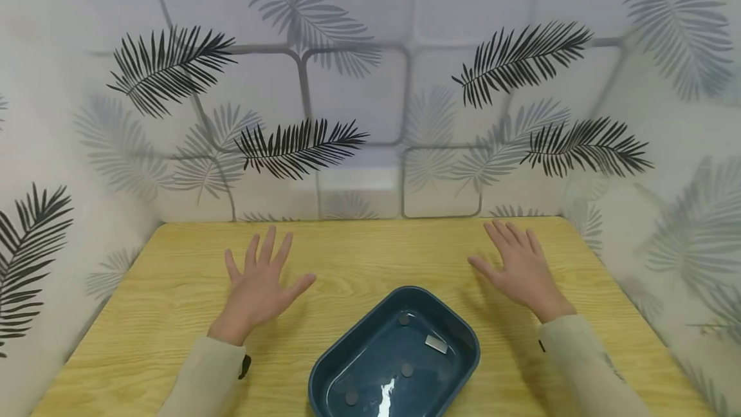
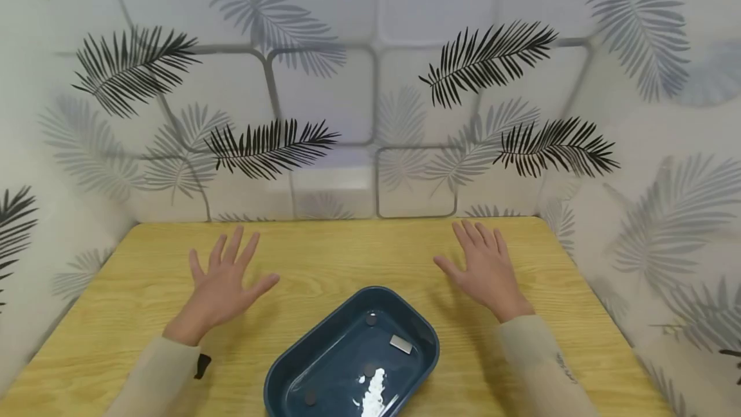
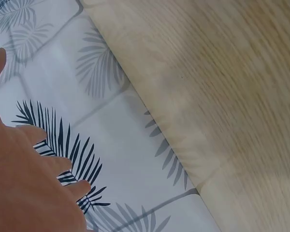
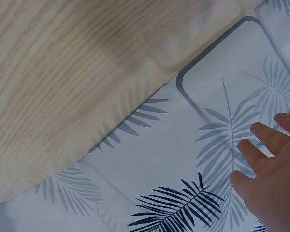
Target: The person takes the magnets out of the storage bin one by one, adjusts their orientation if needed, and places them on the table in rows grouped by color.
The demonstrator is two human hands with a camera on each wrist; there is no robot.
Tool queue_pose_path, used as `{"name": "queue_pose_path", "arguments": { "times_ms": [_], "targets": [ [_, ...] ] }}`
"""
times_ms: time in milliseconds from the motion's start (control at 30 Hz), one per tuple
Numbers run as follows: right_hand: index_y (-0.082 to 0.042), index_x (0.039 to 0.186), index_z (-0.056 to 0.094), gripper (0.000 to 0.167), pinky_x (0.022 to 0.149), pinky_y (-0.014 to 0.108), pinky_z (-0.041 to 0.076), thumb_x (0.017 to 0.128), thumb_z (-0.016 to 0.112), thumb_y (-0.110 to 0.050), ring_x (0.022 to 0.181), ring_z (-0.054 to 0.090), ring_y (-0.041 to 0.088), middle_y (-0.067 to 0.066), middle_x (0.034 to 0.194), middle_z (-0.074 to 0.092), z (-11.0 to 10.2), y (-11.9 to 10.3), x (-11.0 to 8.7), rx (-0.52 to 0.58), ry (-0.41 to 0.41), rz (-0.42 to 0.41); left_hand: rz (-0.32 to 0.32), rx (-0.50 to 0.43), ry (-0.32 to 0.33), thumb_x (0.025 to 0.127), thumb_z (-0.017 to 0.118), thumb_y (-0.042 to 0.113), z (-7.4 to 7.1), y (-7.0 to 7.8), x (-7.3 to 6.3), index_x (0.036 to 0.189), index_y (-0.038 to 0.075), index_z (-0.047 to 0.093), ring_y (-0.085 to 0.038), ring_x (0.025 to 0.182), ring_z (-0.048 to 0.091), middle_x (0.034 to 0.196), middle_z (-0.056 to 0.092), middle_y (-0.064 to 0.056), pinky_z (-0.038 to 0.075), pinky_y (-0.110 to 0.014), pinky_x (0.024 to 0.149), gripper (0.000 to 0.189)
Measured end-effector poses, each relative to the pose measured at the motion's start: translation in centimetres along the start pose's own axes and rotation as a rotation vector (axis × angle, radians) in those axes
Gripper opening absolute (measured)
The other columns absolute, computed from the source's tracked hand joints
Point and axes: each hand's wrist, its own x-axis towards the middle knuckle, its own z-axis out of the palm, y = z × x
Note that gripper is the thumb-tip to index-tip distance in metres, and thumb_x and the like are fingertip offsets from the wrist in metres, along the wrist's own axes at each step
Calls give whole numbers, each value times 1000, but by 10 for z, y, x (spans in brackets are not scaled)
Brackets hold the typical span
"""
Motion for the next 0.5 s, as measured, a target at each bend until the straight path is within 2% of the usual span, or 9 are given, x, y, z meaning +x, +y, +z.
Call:
{"name": "queue_pose_path", "arguments": {
  "times_ms": [500],
  "targets": [
    [-3,155,44,72,125,67,14,102,58,-51,150,37,45,21,163,41,-12,-21,-8,50,-22,-61,28,-46,3,97,55,67,-8,4,-30,167,20,20,-47,159,10,174,13,-14,-10,-80,116,91]
  ]
}}
